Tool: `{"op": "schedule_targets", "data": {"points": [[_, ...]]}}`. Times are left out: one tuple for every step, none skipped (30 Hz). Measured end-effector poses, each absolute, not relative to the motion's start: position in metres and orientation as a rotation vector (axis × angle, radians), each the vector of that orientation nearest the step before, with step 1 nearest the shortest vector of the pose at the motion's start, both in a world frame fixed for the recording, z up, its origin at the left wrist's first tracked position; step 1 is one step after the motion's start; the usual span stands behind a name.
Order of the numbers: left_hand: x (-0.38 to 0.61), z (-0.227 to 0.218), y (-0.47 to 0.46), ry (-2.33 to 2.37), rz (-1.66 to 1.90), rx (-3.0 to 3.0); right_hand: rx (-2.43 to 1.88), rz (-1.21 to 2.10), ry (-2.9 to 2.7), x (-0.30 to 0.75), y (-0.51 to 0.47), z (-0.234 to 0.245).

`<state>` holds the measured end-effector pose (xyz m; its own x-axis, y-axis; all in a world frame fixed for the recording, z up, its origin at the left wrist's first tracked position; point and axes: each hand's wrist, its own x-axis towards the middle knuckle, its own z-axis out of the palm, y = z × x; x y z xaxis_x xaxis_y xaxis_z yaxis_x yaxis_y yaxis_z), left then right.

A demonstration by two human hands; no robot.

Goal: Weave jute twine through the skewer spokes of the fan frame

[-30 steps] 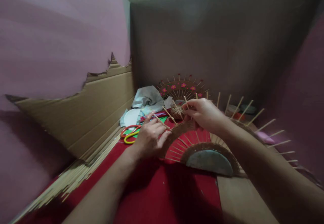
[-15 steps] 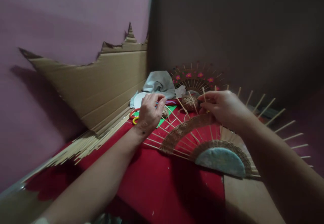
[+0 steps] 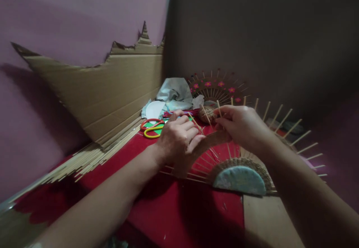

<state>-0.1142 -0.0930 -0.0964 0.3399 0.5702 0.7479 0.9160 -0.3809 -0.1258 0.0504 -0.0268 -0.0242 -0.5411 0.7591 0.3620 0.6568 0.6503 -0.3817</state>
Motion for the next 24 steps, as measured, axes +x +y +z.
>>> {"op": "schedule_targets", "data": {"points": [[-0.112, -0.098, -0.092, -1.303, -0.799, -2.074, -1.105, 0.241, -2.380, 0.050, -0.029, -0.024], [-0.110, -0.099, -0.092, -1.309, -0.767, -2.074, -1.102, 0.217, -2.393, 0.050, -0.031, -0.023], [-0.109, -0.100, -0.091, -1.313, -0.747, -2.071, -1.100, 0.201, -2.404, 0.050, -0.033, -0.023], [-0.108, -0.101, -0.091, -1.318, -0.746, -2.064, -1.096, 0.192, -2.413, 0.050, -0.035, -0.022], [-0.107, -0.102, -0.092, -1.327, -0.764, -2.054, -1.094, 0.190, -2.418, 0.050, -0.036, -0.022], [-0.106, -0.102, -0.092, -1.338, -0.791, -2.045, -1.094, 0.196, -2.423, 0.051, -0.037, -0.021], [-0.105, -0.102, -0.093, -1.349, -0.832, -2.031, -1.092, 0.204, -2.426, 0.052, -0.038, -0.021], [-0.105, -0.102, -0.095, -1.363, -0.879, -2.017, -1.088, 0.214, -2.432, 0.052, -0.039, -0.020], [-0.105, -0.101, -0.096, -1.386, -0.935, -1.995, -1.083, 0.222, -2.436, 0.053, -0.040, -0.019], [-0.105, -0.100, -0.097, -1.416, -0.997, -1.960, -1.077, 0.229, -2.441, 0.054, -0.040, -0.018], [-0.105, -0.099, -0.097, -1.448, -1.064, -1.913, -1.070, 0.236, -2.442, 0.054, -0.041, -0.018], [-0.105, -0.098, -0.098, -1.482, -1.133, -1.852, -1.061, 0.240, -2.440, 0.055, -0.042, -0.016], [-0.105, -0.097, -0.098, -1.515, -1.204, -1.786, -1.052, 0.243, -2.440, 0.055, -0.042, -0.015], [-0.106, -0.096, -0.098, -1.544, -1.272, -1.727, -1.047, 0.242, -2.440, 0.055, -0.043, -0.014], [-0.106, -0.095, -0.097, -1.572, -1.336, -1.689, -1.045, 0.241, -2.445, 0.054, -0.044, -0.013], [-0.106, -0.094, -0.097, -1.607, -1.393, -1.680, -1.046, 0.237, -2.456, 0.054, -0.045, -0.012], [-0.106, -0.093, -0.097, -1.650, -1.446, -1.694, -1.052, 0.229, -2.468, 0.054, -0.046, -0.011], [-0.106, -0.091, -0.097, -1.694, -1.493, -1.725, -1.063, 0.218, -2.484, 0.053, -0.048, -0.010], [-0.106, -0.089, -0.097, -1.736, -1.541, -1.767, -1.078, 0.199, -2.497, 0.053, -0.049, -0.008], [-0.106, -0.088, -0.098, -1.768, -1.595, -1.815, -1.092, 0.170, -2.503, 0.053, -0.051, -0.007], [-0.107, -0.086, -0.098, -1.786, -1.662, -1.861, -1.099, 0.126, -2.500, 0.053, -0.053, -0.005], [-0.107, -0.084, -0.099, -1.791, -1.736, -1.898, -1.092, 0.070, -2.488, 0.053, -0.054, -0.003], [-0.107, -0.083, -0.100, -1.787, -1.809, -1.932, -1.066, 0.005, -2.468, 0.053, -0.055, 0.000], [-0.108, -0.083, -0.100, -1.780, -1.869, -1.963, -1.024, -0.064, -2.439, 0.053, -0.056, 0.005]]}}
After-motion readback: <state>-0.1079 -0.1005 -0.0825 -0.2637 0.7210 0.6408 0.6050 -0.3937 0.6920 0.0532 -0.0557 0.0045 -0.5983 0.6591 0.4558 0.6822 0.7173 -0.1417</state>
